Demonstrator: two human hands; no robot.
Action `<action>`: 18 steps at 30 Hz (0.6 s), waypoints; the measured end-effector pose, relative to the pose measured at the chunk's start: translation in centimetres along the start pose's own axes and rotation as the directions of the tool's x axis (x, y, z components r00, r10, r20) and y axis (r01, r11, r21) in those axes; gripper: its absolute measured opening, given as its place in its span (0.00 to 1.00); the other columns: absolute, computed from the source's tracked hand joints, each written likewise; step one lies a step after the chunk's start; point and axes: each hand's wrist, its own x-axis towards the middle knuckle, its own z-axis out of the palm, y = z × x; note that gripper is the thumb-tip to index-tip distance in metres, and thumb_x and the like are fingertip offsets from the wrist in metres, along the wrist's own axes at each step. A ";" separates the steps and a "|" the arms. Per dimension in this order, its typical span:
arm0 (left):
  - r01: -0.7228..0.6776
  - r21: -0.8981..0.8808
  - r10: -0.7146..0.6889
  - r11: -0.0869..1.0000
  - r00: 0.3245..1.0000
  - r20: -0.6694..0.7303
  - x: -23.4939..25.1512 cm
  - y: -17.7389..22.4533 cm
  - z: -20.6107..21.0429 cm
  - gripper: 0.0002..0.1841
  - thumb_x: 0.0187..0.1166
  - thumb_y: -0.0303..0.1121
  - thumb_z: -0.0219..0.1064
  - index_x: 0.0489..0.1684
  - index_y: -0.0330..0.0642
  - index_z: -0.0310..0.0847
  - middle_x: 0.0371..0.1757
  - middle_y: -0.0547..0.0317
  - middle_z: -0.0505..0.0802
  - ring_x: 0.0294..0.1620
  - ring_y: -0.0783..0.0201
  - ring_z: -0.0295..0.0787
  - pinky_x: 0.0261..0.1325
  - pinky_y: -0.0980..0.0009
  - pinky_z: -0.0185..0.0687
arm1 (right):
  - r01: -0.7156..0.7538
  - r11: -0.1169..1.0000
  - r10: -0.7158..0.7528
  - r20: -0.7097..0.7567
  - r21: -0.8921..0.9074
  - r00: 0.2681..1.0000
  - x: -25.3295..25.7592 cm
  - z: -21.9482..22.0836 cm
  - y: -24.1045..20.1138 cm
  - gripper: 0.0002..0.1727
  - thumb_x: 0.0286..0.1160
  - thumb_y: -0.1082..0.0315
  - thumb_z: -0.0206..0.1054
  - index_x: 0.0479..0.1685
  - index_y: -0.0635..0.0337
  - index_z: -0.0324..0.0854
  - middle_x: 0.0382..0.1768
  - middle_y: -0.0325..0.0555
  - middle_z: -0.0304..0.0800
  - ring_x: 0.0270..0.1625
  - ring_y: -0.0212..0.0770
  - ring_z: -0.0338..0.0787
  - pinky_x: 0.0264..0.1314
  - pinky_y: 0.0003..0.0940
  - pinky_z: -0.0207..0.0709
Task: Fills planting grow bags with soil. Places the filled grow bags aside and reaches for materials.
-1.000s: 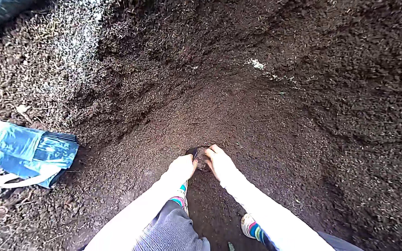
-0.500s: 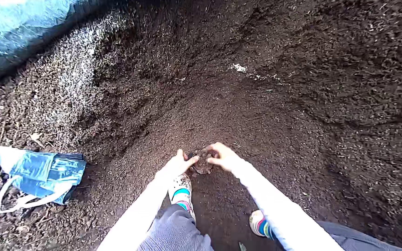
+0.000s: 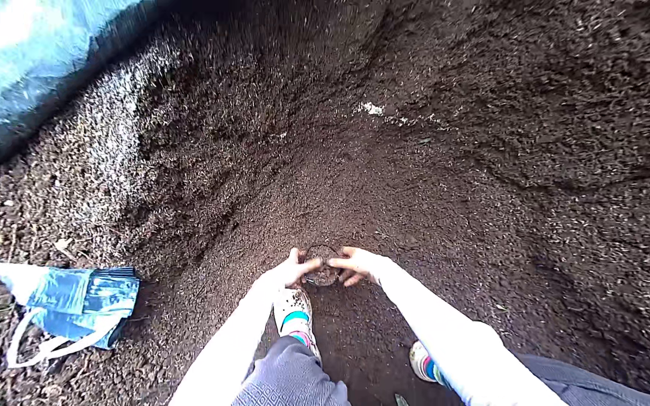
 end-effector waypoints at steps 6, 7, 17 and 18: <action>0.014 0.049 -0.011 0.999 0.998 -0.058 0.4 1.4 0.6 0.27 0.87 0.39 0.67 0.80 0.40 0.64 0.66 0.33 0.86 0.66 0.41 0.86 0.70 0.41 0.77 | -0.031 0.950 -0.012 -0.136 -0.309 0.991 1.2 1.3 -0.9 0.37 0.82 0.54 0.70 0.86 0.61 0.62 0.73 0.67 0.78 0.65 0.58 0.89 0.64 0.53 0.85; 0.036 0.100 -0.026 0.994 0.995 -0.092 0.3 1.7 0.8 0.26 0.87 0.38 0.67 0.80 0.42 0.65 0.66 0.34 0.86 0.68 0.40 0.85 0.72 0.39 0.75 | -0.043 0.883 -0.032 -0.151 -0.467 0.988 0.8 1.7 -1.6 0.36 0.84 0.53 0.67 0.87 0.59 0.61 0.74 0.66 0.79 0.70 0.60 0.87 0.70 0.57 0.81; -0.002 -0.035 0.001 0.999 1.000 -0.003 0.2 1.7 0.4 0.34 0.92 0.53 0.56 0.95 0.52 0.54 0.85 0.40 0.75 0.82 0.45 0.76 0.82 0.45 0.67 | -0.014 0.991 0.014 -0.001 -0.136 1.000 2.6 -0.2 -0.6 0.35 0.89 0.42 0.58 0.84 0.58 0.67 0.69 0.68 0.81 0.57 0.61 0.91 0.57 0.54 0.86; -0.038 -0.054 0.036 0.998 0.999 -0.023 0.5 2.1 0.6 0.30 0.93 0.46 0.57 0.93 0.50 0.58 0.85 0.41 0.76 0.83 0.47 0.74 0.85 0.47 0.65 | 0.018 0.969 -0.024 -0.022 -0.247 0.999 3.0 0.2 -0.9 0.34 0.90 0.42 0.55 0.82 0.59 0.70 0.70 0.67 0.81 0.61 0.61 0.90 0.61 0.56 0.83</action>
